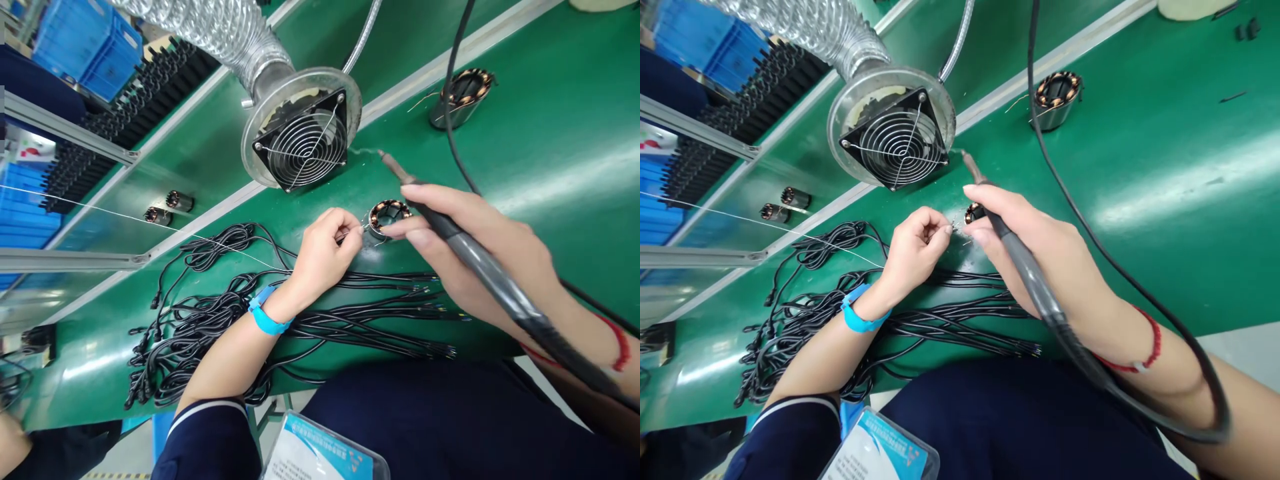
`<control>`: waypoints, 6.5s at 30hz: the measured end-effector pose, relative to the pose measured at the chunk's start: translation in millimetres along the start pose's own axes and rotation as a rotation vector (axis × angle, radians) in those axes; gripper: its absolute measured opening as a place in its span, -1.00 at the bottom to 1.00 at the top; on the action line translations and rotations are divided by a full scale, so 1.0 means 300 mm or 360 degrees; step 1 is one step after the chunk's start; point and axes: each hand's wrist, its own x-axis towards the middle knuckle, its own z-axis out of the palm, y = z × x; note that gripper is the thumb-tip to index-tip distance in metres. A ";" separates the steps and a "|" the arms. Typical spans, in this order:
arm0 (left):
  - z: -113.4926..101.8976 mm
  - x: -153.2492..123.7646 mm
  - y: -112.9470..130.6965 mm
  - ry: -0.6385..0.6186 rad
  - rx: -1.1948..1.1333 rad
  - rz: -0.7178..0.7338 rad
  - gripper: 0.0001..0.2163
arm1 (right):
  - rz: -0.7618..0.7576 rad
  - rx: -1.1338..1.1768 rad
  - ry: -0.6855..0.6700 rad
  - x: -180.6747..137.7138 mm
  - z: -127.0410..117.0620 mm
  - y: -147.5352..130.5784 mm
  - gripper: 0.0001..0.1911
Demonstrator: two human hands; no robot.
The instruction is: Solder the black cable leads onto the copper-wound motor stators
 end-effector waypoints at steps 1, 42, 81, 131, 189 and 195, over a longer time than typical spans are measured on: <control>-0.001 0.000 0.001 -0.0001 0.0001 -0.0003 -0.87 | 0.0036 -0.0012 -0.0021 0.006 0.008 0.005 -0.60; -0.041 -0.010 0.003 -0.0110 0.0189 0.0414 -0.88 | -0.0055 0.0206 0.0048 0.004 0.129 0.064 -0.58; 0.011 -0.005 -0.025 0.0048 -0.0060 0.0234 -0.85 | -0.0322 -0.0120 0.0361 -0.151 0.018 0.056 -0.94; 0.013 -0.006 -0.038 0.0006 -0.0091 0.0146 -0.75 | -0.0290 0.0057 -0.0099 0.034 0.093 0.157 -0.47; -0.423 -0.027 -0.133 0.0409 -0.0124 -0.0950 -0.80 | -0.0488 -0.0134 0.0085 0.052 -0.012 0.115 -0.59; -0.400 -0.096 -0.138 0.0298 0.0021 -0.0888 -0.84 | -0.0609 -0.0459 -0.0340 0.032 -0.150 0.216 -0.64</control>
